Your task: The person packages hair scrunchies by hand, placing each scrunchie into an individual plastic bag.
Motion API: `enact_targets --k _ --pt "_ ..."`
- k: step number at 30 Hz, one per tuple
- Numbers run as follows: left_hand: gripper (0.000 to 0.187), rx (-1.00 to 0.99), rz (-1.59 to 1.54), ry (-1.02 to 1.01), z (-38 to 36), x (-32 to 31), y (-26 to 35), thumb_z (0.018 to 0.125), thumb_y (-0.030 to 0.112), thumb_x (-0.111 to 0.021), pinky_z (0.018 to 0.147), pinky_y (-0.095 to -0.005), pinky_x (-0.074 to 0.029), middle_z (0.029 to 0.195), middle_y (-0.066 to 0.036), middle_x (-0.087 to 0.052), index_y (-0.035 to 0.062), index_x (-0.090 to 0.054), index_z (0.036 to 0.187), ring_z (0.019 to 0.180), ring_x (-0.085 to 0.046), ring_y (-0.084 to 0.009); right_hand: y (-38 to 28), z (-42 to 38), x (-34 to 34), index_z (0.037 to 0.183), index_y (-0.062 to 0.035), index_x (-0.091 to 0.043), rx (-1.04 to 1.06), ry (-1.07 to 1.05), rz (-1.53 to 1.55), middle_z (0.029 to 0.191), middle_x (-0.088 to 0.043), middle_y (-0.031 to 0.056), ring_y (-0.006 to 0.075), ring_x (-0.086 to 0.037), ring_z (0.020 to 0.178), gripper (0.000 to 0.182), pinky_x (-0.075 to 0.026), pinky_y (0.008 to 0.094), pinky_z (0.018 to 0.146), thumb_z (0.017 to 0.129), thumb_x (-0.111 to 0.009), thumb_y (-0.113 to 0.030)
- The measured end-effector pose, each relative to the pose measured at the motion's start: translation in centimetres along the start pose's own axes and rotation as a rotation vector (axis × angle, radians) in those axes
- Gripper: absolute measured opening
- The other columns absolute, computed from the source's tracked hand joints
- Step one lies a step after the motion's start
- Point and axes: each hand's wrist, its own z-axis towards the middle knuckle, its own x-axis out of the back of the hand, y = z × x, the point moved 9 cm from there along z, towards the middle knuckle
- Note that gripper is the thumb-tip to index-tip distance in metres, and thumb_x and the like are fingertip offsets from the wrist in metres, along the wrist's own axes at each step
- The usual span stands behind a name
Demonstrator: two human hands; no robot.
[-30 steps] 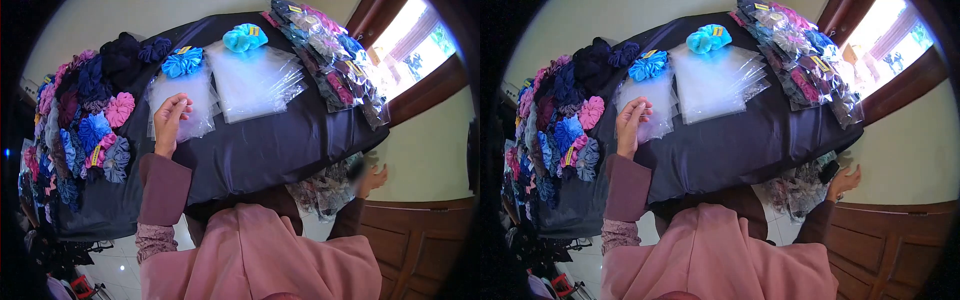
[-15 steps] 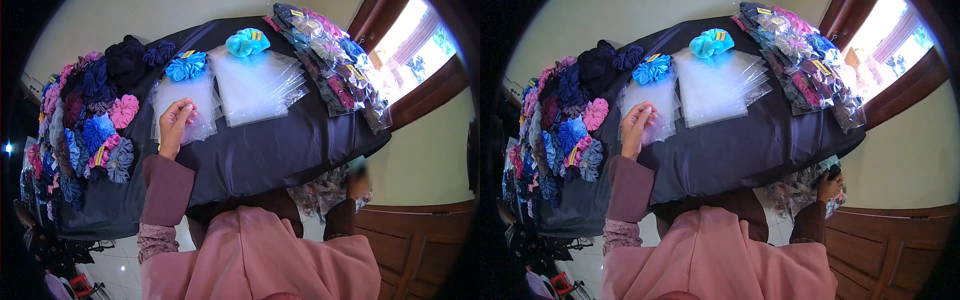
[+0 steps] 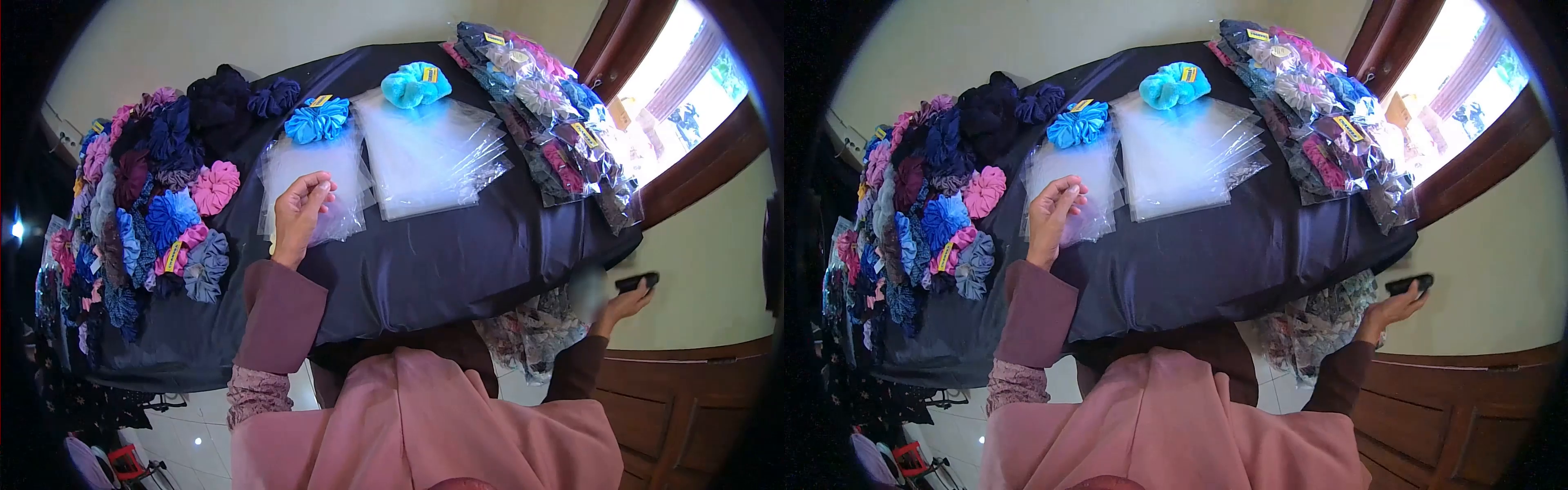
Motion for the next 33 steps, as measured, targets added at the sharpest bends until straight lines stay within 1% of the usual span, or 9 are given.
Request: enact_targets --k 2,4,8,12,18,20,21,24,33 --pt "0.021 -0.009 0.042 -0.008 0.1 -0.5 0.7 0.090 0.015 -0.058 0.068 -0.0219 -0.045 0.094 -0.004 -0.065 0.0033 -0.061 0.108 0.080 -0.059 -0.0088 -4.1 -1.1 -5.2 0.132 0.0010 -0.038 -0.031 -0.206 0.264 0.122 -0.049 0.0137 0.0240 -0.051 0.109 0.051 -0.039 0.0366 0.096 0.087 -0.053 -0.019" --pt "0.022 -0.043 0.049 -0.060 0.2 -1.8 2.9 0.090 0.015 -0.058 0.070 -0.0221 -0.046 0.094 -0.004 -0.065 0.0027 -0.061 0.108 0.081 -0.059 -0.0089 -7.7 -3.8 -12.2 0.131 -0.0016 -0.040 -0.185 -0.683 0.526 0.117 -0.053 0.0118 0.0219 -0.052 0.108 0.048 -0.040 0.0367 0.096 0.087 -0.053 -0.016" --pt "0.025 -0.172 0.136 -0.237 -0.1 -5.3 10.4 0.088 0.016 -0.061 0.075 -0.0230 -0.046 0.093 -0.005 -0.065 0.0006 -0.062 0.108 0.084 -0.059 -0.0087 -15.5 -14.0 -22.4 0.130 0.0021 -0.040 -0.555 -1.159 0.886 0.119 -0.053 0.0165 0.0276 -0.050 0.114 0.049 -0.036 0.0410 0.102 0.084 -0.050 -0.013" --pt "0.026 -0.303 0.101 -0.251 -0.3 -6.6 17.7 0.086 0.016 -0.065 0.078 -0.0231 -0.046 0.092 -0.005 -0.065 -0.0003 -0.063 0.106 0.085 -0.059 -0.0078 -23.7 -23.8 -29.1 0.132 0.0042 -0.037 -0.699 -1.642 1.286 0.126 -0.049 0.0224 0.0336 -0.047 0.118 0.056 -0.032 0.0449 0.105 0.081 -0.049 -0.017" --pt "0.040 -0.474 -0.095 -0.127 -1.2 -3.6 23.2 0.085 0.012 -0.065 0.074 -0.0224 -0.046 0.101 -0.008 -0.063 -0.0005 -0.053 0.121 0.084 -0.058 -0.0105 -31.7 -32.5 -33.0 0.139 0.0013 -0.028 -0.716 -1.730 1.443 0.138 -0.036 0.0224 0.0401 -0.032 0.131 0.070 -0.027 0.0511 0.108 0.076 -0.053 -0.016" --pt "0.047 -0.473 -0.149 -0.157 -1.4 -3.1 23.4 0.086 0.010 -0.063 0.071 -0.0229 -0.046 0.104 -0.010 -0.061 -0.0010 -0.045 0.128 0.084 -0.059 -0.0120 -32.7 -33.1 -33.0 0.130 0.0018 -0.039 -0.664 -1.486 1.390 0.121 -0.053 0.0242 0.0400 -0.049 0.117 0.068 -0.043 0.0532 0.099 0.064 -0.053 -0.009" --pt "0.048 -0.480 -0.189 -0.164 -1.7 -3.0 23.5 0.086 0.010 -0.062 0.071 -0.0236 -0.047 0.102 -0.010 -0.062 -0.0018 -0.043 0.129 0.084 -0.059 -0.0126 -32.2 -34.5 -33.6 0.130 0.0018 -0.042 -0.718 -1.699 1.639 0.128 -0.049 0.0212 0.0371 -0.046 0.121 0.054 -0.036 0.0474 0.104 0.077 -0.046 -0.011" --pt "0.054 -0.481 -0.146 -0.093 -2.1 -2.5 23.9 0.085 0.016 -0.057 0.067 -0.0271 -0.049 0.105 -0.016 -0.061 -0.0054 -0.040 0.131 0.075 -0.063 -0.0198 -32.3 -36.7 -33.4 0.139 0.0005 -0.028 -0.742 -1.778 1.507 0.139 -0.036 0.0226 0.0407 -0.031 0.131 0.073 -0.026 0.0512 0.109 0.074 -0.055 -0.016" --pt "0.046 -0.371 -0.246 -0.129 -1.1 -2.3 22.7 0.088 0.017 -0.058 0.063 -0.0267 -0.052 0.095 -0.014 -0.064 -0.0041 -0.044 0.127 0.074 -0.065 -0.0186 -31.6 -37.7 -33.3 0.140 0.0024 -0.025 -0.715 -1.849 1.395 0.138 -0.036 0.0258 0.0405 -0.036 0.128 0.075 -0.030 0.0505 0.107 0.075 -0.057 -0.019"
